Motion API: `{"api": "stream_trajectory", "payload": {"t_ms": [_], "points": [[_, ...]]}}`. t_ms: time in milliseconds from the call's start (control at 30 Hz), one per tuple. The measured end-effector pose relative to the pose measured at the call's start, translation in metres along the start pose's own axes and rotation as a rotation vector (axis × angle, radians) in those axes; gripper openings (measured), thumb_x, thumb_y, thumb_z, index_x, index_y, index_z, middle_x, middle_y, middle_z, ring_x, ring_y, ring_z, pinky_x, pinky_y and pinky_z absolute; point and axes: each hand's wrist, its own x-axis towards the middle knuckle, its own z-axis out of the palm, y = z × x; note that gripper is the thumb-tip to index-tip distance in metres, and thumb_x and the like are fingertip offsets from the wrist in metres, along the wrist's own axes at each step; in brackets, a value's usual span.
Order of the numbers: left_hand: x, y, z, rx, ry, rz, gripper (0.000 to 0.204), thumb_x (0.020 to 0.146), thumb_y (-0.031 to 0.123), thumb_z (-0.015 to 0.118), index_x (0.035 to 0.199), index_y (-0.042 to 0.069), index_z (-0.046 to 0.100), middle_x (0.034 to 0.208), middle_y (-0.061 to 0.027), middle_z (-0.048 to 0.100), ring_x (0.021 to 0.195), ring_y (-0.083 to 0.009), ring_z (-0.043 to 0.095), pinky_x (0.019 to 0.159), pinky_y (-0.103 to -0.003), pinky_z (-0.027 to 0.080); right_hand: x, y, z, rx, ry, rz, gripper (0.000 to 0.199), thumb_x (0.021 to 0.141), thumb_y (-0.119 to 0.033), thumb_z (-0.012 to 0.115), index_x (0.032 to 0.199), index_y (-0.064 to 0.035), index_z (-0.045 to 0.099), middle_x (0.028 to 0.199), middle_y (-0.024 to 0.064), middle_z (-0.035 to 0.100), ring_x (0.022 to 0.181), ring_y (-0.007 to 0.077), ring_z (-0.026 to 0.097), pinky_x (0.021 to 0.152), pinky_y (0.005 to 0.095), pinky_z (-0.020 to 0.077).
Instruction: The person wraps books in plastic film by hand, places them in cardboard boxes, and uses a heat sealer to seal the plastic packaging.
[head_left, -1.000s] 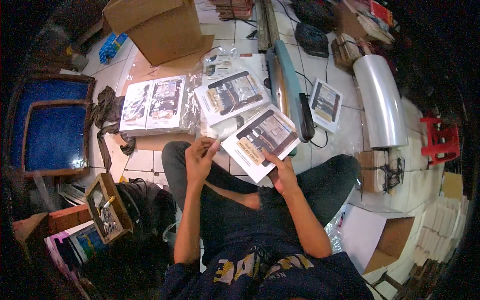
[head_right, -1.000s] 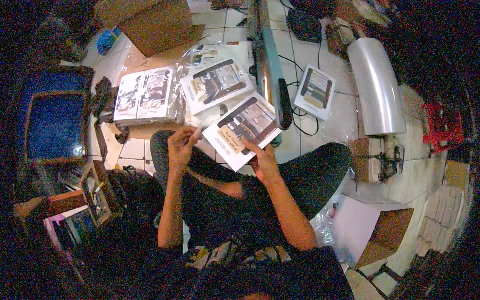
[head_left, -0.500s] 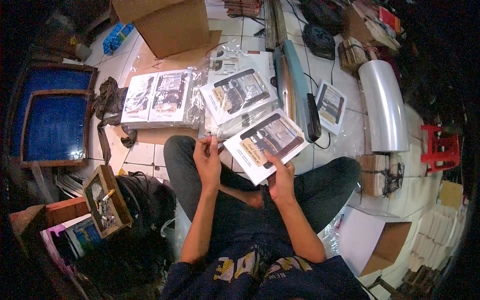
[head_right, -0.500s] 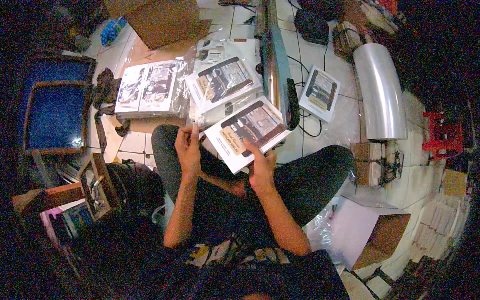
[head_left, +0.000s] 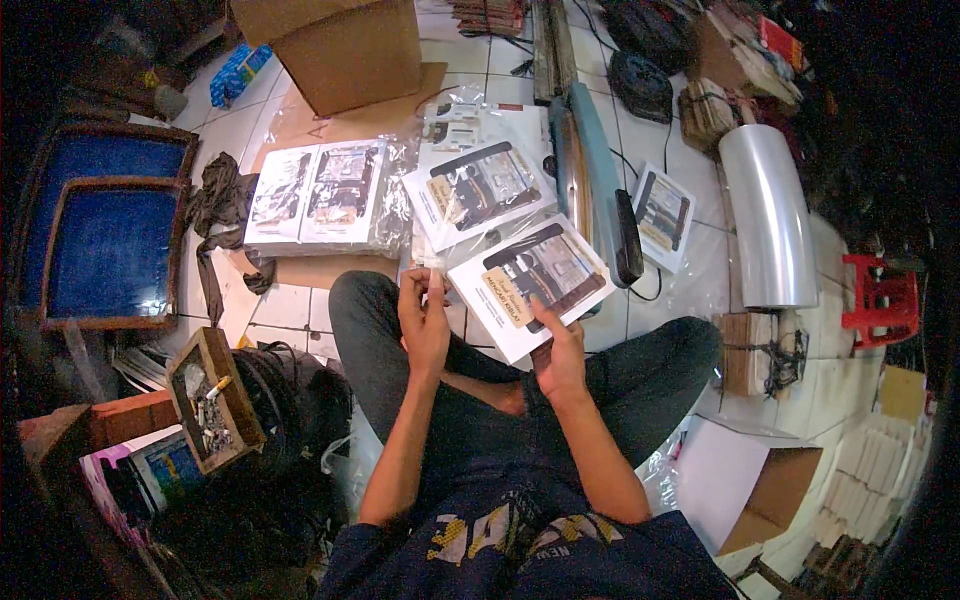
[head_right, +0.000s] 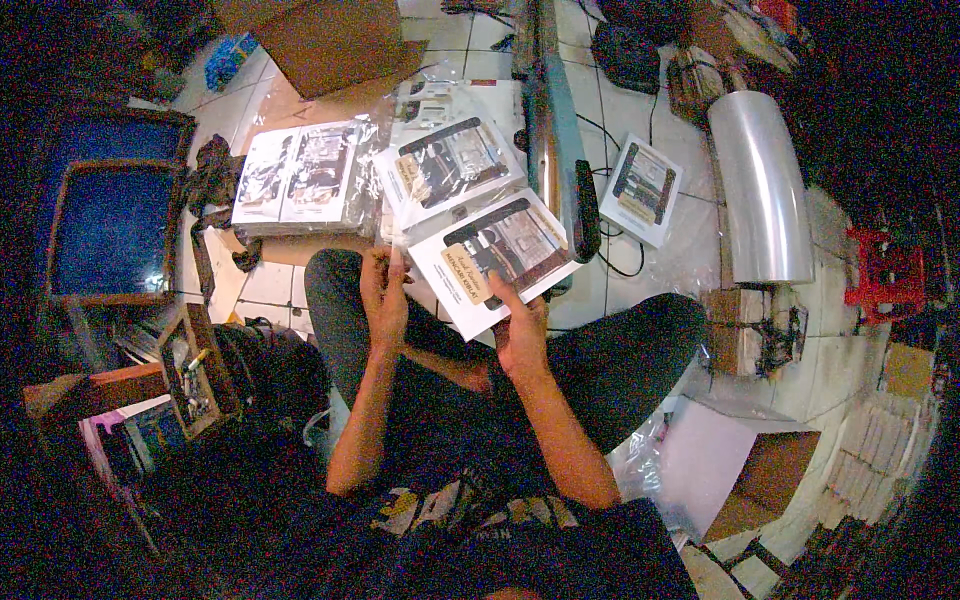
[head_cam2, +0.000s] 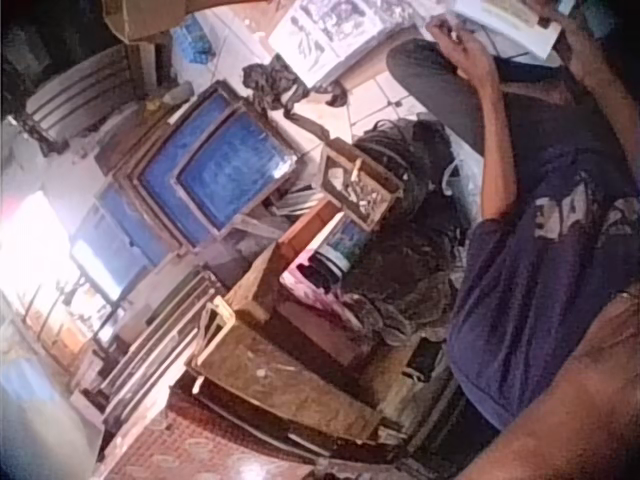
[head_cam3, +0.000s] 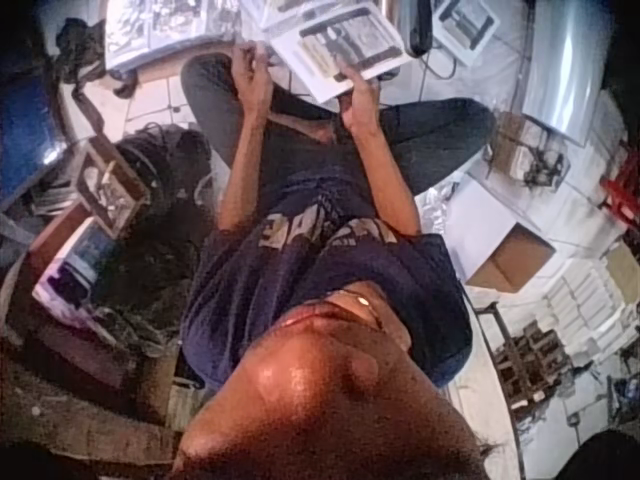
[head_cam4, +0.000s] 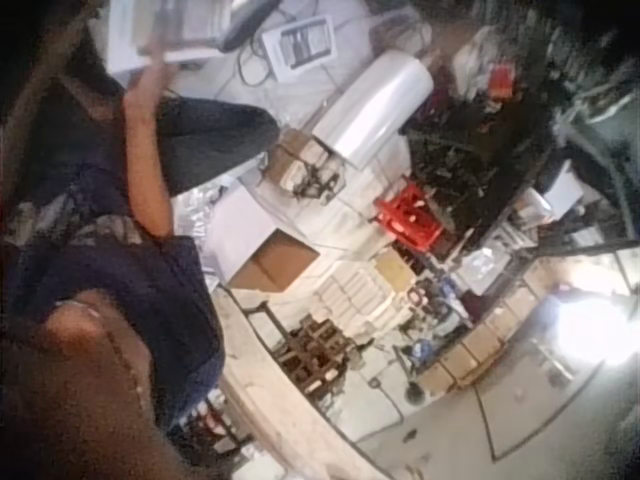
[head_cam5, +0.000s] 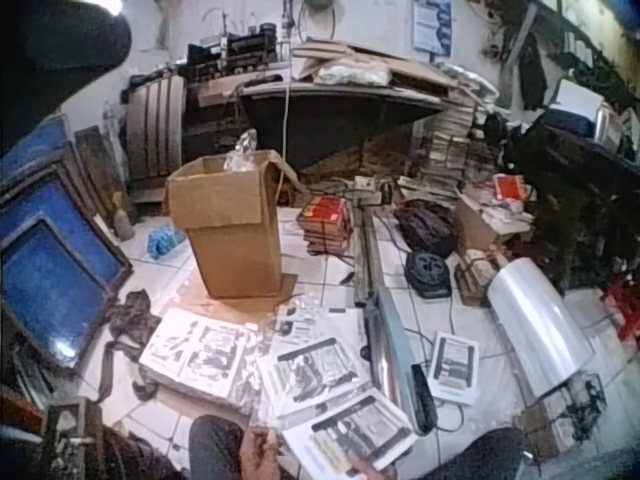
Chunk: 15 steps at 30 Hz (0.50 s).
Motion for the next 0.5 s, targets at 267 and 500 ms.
{"api": "stream_trajectory", "payload": {"t_ms": [267,500], "points": [[-0.02,-0.001,0.001,-0.08,-0.053,-0.321,0.023,0.097,0.021,0.06,0.105,0.003,0.05,0.086,-0.0031,0.055,0.074,-0.0083,0.052,0.057,-0.023,0.042,0.005,0.018,-0.002,-0.022,0.009,0.01,0.041,0.082,-0.013,0.076,0.118,-0.0019,0.059,0.111,0.0056,0.064,0.096,0.0173,0.063,0.081,0.0304,0.0528],[-0.012,0.008,-0.006,-0.185,0.022,-0.425,0.052,0.091,0.022,0.067,0.131,-0.002,0.043,0.098,-0.0115,0.066,0.084,-0.0128,0.061,0.064,-0.026,0.048,0.025,-0.037,-0.01,-0.257,0.146,-0.297,0.063,0.086,-0.017,0.072,0.138,0.0022,0.041,0.122,0.0125,0.058,0.107,0.0196,0.06,0.09,0.0343,0.0504]]}}
